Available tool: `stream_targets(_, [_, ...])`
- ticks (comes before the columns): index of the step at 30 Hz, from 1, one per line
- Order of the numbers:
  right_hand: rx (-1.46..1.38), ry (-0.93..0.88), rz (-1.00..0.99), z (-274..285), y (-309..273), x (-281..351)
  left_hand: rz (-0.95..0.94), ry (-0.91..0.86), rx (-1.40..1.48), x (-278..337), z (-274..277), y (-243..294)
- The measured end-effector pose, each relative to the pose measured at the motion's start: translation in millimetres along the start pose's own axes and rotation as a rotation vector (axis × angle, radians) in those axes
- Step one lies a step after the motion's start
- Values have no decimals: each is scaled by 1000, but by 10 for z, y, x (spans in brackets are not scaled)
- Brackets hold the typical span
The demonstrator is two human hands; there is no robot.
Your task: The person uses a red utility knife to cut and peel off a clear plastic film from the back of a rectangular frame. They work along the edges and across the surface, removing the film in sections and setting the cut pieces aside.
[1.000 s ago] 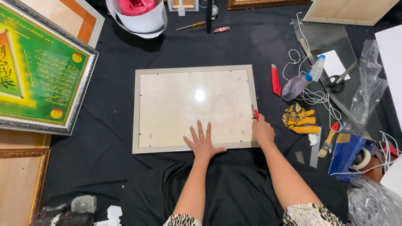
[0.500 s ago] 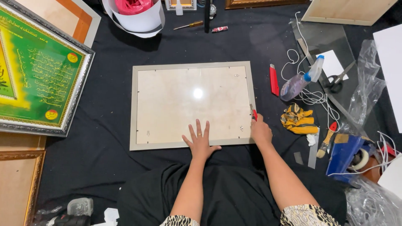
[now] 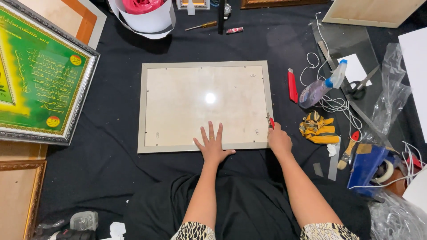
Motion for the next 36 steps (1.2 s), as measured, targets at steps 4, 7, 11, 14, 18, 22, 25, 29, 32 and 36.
stream_targets(4, [27,-12,-28,-34,106,-152,4,-10,-1,0,38,17])
stream_targets(7, [28,-3,-24,108,36,-90,12,-40,8,6,53,16])
stream_targets(11, [-181,85,23,556,-440,128,7,-81,41,-20,73,26])
stream_targets(14, [-269,114,69,520,-586,-118,11,-106,76,-37,83,15])
stream_targets(18, [-378,160,163,352,-613,-484,27,-144,90,-35,70,9])
stream_targets(22, [-418,190,199,354,-738,-641,26,-144,100,-38,96,17])
stream_targets(25, [-408,227,226,377,-795,-785,24,-162,82,-48,99,20])
stream_targets(29, [-347,225,209,328,-770,-942,29,-177,91,-42,107,27])
stream_targets(32, [-290,219,189,276,-722,-1020,32,-175,99,-34,112,31])
stream_targets(36, [-260,213,141,223,-620,-977,32,-166,107,-25,115,37])
Point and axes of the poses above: each hand's wrist, its own x-axis away from the middle knuckle, its own z-axis out of the back of the hand, y = z × x, the point moved 7 cm from there along -x, towards the middle knuckle, and after that the axes turned 6 degrees about -x, right-handed, at the moved point
